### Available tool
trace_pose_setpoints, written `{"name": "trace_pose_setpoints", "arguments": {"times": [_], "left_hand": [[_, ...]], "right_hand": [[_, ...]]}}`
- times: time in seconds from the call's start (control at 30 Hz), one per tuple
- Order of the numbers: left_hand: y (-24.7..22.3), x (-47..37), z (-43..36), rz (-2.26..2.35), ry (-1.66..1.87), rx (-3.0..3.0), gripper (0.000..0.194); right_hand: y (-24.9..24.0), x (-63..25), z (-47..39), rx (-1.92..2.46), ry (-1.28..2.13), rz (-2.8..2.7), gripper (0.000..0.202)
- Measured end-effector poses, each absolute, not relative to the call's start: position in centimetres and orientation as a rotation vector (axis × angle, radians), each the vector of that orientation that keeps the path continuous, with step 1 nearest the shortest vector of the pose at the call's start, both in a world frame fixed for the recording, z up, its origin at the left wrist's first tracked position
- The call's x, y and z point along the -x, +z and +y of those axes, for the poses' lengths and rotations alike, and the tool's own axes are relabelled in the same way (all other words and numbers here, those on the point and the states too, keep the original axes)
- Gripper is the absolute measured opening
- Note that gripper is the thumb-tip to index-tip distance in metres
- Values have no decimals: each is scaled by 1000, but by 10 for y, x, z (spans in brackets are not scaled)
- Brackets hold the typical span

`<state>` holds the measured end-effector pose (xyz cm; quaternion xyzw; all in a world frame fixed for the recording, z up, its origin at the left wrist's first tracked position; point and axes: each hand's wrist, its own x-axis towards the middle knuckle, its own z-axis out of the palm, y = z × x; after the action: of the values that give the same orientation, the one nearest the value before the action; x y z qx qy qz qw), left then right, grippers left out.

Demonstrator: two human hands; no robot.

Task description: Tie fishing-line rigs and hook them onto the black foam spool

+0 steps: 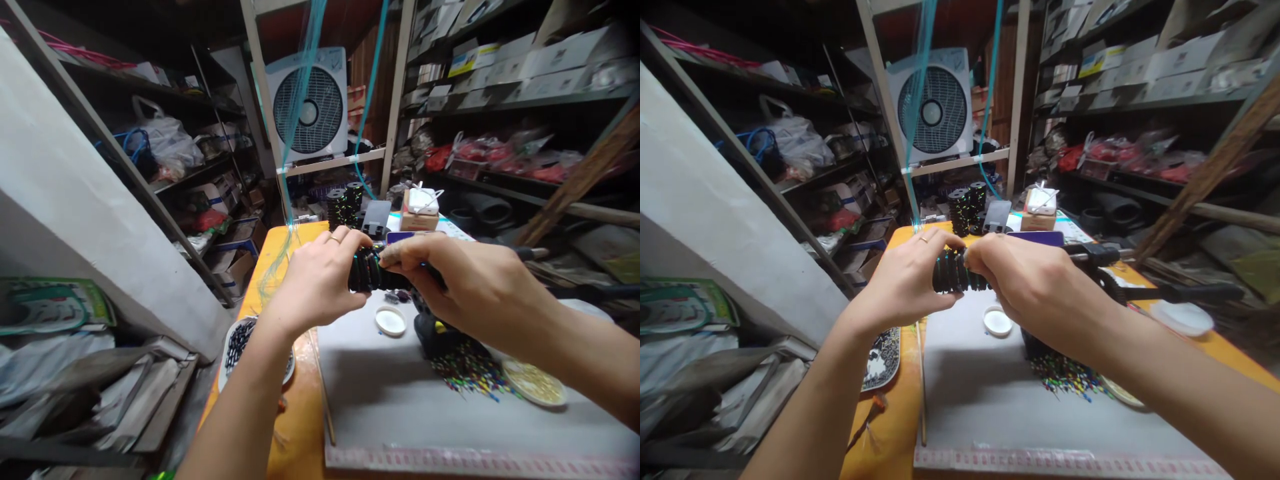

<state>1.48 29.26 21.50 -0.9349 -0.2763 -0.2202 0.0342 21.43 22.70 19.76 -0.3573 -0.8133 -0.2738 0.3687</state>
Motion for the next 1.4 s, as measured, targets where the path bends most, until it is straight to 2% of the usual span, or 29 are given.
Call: {"name": "trace_pose_setpoints", "arguments": {"times": [0.17, 0.4, 0.67, 0.73, 0.8, 0.87, 0.93, 1.0, 1.1, 1.27, 1.4], "left_hand": [[215, -15, 292, -862, -677, 2869, 46], [215, -15, 291, -860, -661, 2860, 47], [215, -15, 292, -862, -661, 2832, 46], [215, -16, 292, -863, -660, 2831, 46], [215, -16, 291, -868, -672, 2826, 46], [214, -16, 291, -875, -695, 2815, 47], [213, -15, 291, -881, -708, 2806, 47], [212, -15, 290, -867, -699, 2798, 49], [212, -14, 287, -843, -633, 2770, 55], [213, -23, 275, -765, -565, 2747, 70], [208, -37, 271, -646, -597, 2714, 70]], "right_hand": [[191, -217, 228, 917, -794, -2136, 22], [193, -212, 222, 751, -985, -2224, 14], [186, -217, 219, 603, -1162, -2307, 19], [176, -221, 212, 714, -1185, -2338, 24], [161, -226, 201, 871, -1171, -2376, 39], [140, -233, 186, 934, -1107, -2445, 57], [116, -241, 170, 979, -957, -2492, 59], [94, -249, 158, 1205, -626, -2407, 44], [71, -258, 146, 1415, -394, -2316, 15], [53, -262, 144, 1519, -225, -2205, 14], [46, -257, 144, 1542, -150, -2131, 18]]}}
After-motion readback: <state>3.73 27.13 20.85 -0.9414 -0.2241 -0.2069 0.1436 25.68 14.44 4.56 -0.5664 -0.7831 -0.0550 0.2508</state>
